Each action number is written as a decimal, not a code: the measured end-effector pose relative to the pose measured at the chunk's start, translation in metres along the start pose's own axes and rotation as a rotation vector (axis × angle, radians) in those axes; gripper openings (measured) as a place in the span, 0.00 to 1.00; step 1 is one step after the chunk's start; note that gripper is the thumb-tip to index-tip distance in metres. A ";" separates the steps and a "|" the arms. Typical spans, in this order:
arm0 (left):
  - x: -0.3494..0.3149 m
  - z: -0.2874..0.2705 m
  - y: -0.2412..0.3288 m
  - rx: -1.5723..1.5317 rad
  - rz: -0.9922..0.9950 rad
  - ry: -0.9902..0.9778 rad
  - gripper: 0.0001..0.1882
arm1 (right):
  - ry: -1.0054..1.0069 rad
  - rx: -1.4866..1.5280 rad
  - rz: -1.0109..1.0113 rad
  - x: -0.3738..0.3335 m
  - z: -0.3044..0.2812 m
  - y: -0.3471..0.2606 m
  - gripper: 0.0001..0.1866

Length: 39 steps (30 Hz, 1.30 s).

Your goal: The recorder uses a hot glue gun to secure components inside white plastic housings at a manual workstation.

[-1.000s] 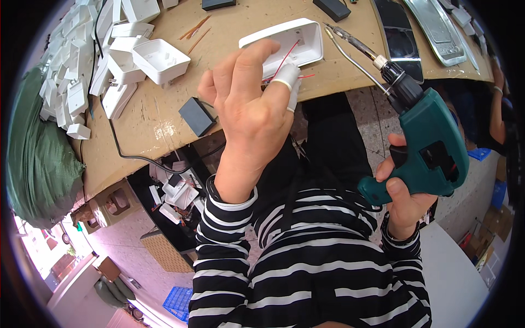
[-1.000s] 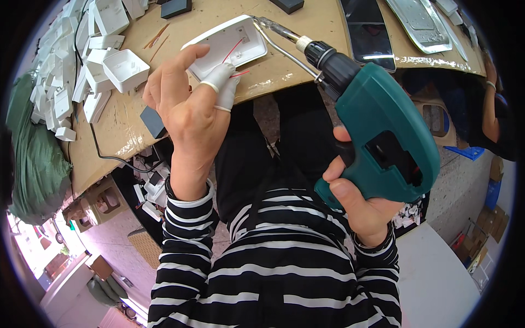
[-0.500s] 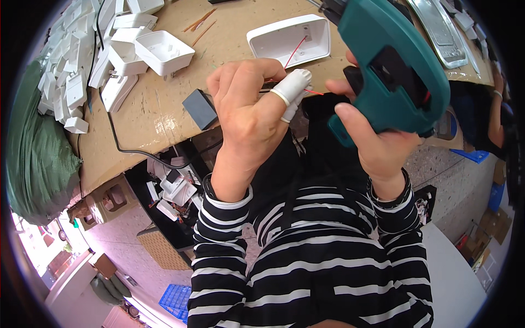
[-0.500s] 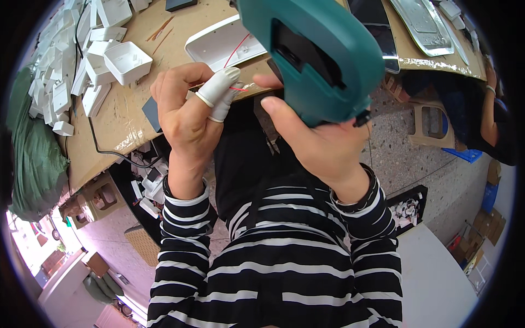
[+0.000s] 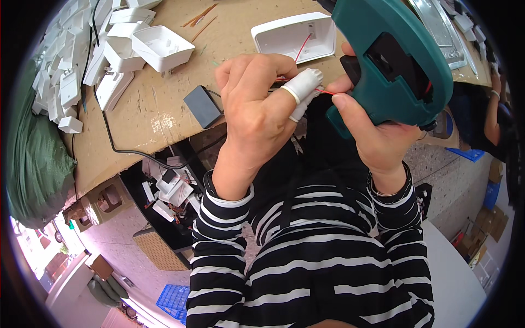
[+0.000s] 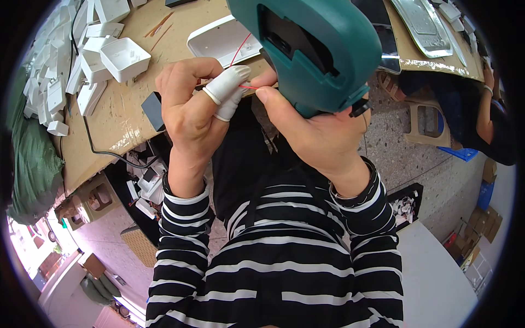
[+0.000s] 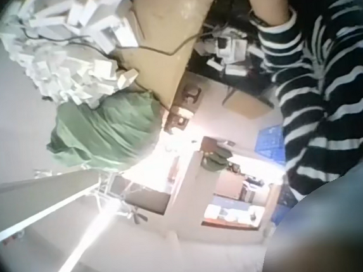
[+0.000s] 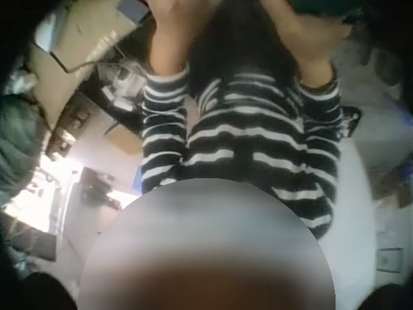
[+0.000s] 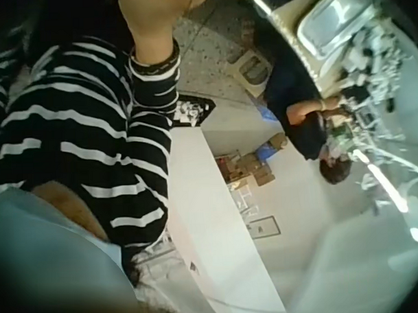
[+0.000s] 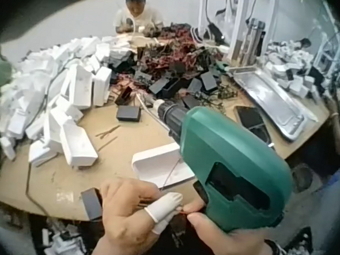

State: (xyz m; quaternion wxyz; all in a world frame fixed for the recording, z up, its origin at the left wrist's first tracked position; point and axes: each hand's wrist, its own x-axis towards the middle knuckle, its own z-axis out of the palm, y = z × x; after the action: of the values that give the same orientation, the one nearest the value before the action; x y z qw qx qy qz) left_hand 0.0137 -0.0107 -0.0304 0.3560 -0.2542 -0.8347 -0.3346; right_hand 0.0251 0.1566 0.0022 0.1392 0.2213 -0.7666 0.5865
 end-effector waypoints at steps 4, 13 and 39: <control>-0.003 0.003 -0.004 -0.059 0.039 0.058 0.12 | 0.033 -0.048 -0.011 0.001 0.000 0.000 0.17; -0.004 0.003 -0.004 -0.159 0.016 0.069 0.12 | 0.051 -0.126 -0.020 -0.002 -0.001 0.003 0.18; -0.005 0.004 -0.005 -0.156 0.043 0.098 0.13 | 0.127 -0.200 -0.001 -0.004 0.008 0.002 0.18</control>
State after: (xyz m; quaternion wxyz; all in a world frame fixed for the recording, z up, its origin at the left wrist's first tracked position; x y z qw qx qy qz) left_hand 0.0116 -0.0119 -0.0383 0.3830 -0.2823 -0.7819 -0.4027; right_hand 0.0277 0.1500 -0.0037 0.2092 0.1689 -0.8109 0.5198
